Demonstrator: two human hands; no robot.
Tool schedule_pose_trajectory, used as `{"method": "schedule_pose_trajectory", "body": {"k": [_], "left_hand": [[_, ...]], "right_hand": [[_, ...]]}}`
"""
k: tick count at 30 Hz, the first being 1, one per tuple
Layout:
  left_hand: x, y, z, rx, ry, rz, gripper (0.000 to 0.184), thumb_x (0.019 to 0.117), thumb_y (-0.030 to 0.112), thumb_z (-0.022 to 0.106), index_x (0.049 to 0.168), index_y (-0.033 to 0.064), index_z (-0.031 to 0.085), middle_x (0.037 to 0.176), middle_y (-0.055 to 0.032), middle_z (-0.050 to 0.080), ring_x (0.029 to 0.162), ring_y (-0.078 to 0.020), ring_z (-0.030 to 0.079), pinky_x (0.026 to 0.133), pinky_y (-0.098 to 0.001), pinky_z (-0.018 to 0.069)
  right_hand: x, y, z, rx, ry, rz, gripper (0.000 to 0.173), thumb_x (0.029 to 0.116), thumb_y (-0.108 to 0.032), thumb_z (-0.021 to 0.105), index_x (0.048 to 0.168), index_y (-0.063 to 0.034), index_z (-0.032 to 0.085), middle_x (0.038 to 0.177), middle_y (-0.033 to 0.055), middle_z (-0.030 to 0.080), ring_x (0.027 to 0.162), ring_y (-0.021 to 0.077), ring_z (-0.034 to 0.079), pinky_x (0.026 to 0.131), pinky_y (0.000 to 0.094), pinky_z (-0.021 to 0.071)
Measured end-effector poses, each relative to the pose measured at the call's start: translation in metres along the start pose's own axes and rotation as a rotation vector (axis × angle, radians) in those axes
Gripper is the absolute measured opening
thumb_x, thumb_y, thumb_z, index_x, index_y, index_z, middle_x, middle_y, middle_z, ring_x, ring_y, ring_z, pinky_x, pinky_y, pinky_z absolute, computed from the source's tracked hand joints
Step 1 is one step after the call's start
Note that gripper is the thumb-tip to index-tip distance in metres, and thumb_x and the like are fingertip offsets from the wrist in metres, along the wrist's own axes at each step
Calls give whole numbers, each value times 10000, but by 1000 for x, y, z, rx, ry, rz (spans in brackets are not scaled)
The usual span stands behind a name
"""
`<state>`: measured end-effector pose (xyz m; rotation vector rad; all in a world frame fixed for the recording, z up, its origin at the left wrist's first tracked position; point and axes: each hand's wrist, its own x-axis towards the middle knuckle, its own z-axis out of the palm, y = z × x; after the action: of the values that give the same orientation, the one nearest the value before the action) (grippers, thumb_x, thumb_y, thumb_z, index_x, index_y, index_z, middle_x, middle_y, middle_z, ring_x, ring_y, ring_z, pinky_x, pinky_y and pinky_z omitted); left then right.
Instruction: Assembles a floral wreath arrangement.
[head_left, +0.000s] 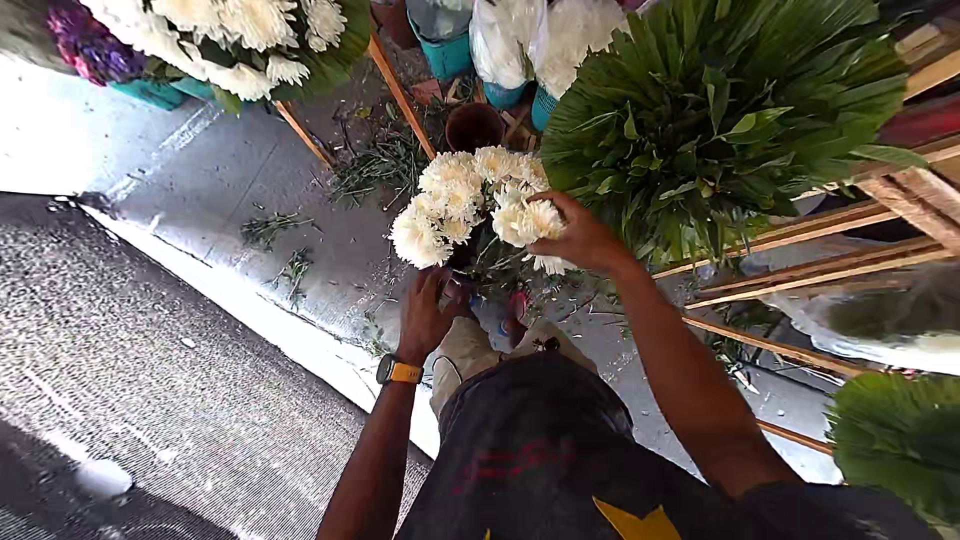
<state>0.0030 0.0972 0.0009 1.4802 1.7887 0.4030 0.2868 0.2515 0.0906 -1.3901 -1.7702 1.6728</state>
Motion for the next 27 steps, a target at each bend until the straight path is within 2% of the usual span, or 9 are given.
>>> {"method": "schedule_pose_trajectory", "body": {"k": [3,6,8,11,13,16,22,24,27], "left_hand": [[21,33,-2,7,-31,116,852,846,400,797,1569,176,404,1497,-165,511,1274,-375,572,980,-629,506],[16,62,-10,-111,-88,172,602,929,323,706,1448,63,546,1288,-185,662,1176,-331,645,1010,-586,504],[2,83,-14,-230,-62,238,425,970,280,634,1293,3,640,1080,-140,726,984,-228,706,913,-488,573],[-23,116,-19,-287,29,334,355,989,259,578,1211,-6,658,883,-78,709,760,-149,684,733,-402,598],[-32,134,-20,-268,104,360,354,993,248,561,1219,-9,652,855,-69,698,724,-135,669,702,-378,593],[-36,152,-17,-286,171,376,387,996,259,540,1250,-16,637,849,-47,693,717,-103,659,703,-345,593],[-51,185,-19,-257,230,388,383,971,209,560,1245,-53,612,823,-97,698,670,-164,679,655,-405,605],[-57,200,-20,-313,230,397,497,934,113,578,1360,-132,500,906,-199,671,713,-210,660,690,-450,586],[-50,215,-18,-491,203,379,679,931,94,570,1486,-132,250,913,-115,607,686,-110,609,642,-340,567]], "right_hand": [[-2,-49,-44,109,-89,-26,694,792,-82,807,1414,-63,499,1253,138,647,1096,189,669,933,386,593],[-10,-88,-82,207,-182,-89,656,829,-95,767,1416,-64,475,1250,101,645,1089,169,665,929,359,592],[-16,-106,-102,240,-186,-110,627,893,-192,745,1443,-103,457,1265,88,643,1083,174,669,903,365,602],[-41,-107,-117,279,45,-105,634,1018,-580,467,1547,-243,379,1391,74,580,1143,234,644,824,456,606],[-63,-95,-102,396,377,-97,703,1011,-715,310,1540,-266,423,1465,25,562,1243,253,608,928,538,555],[-80,-69,-65,597,712,-112,489,1092,-458,408,1340,-74,581,1229,79,682,1038,224,684,857,439,586],[-85,-96,-40,691,431,-288,314,1074,-202,518,1275,15,622,1108,113,699,948,191,689,844,379,597],[-96,-104,-52,703,478,-374,253,1060,-161,541,1193,34,635,1015,98,705,847,159,681,782,342,594],[-127,-102,-54,690,588,-549,200,1057,-118,534,1157,42,601,993,90,698,843,152,687,801,338,600]]}}
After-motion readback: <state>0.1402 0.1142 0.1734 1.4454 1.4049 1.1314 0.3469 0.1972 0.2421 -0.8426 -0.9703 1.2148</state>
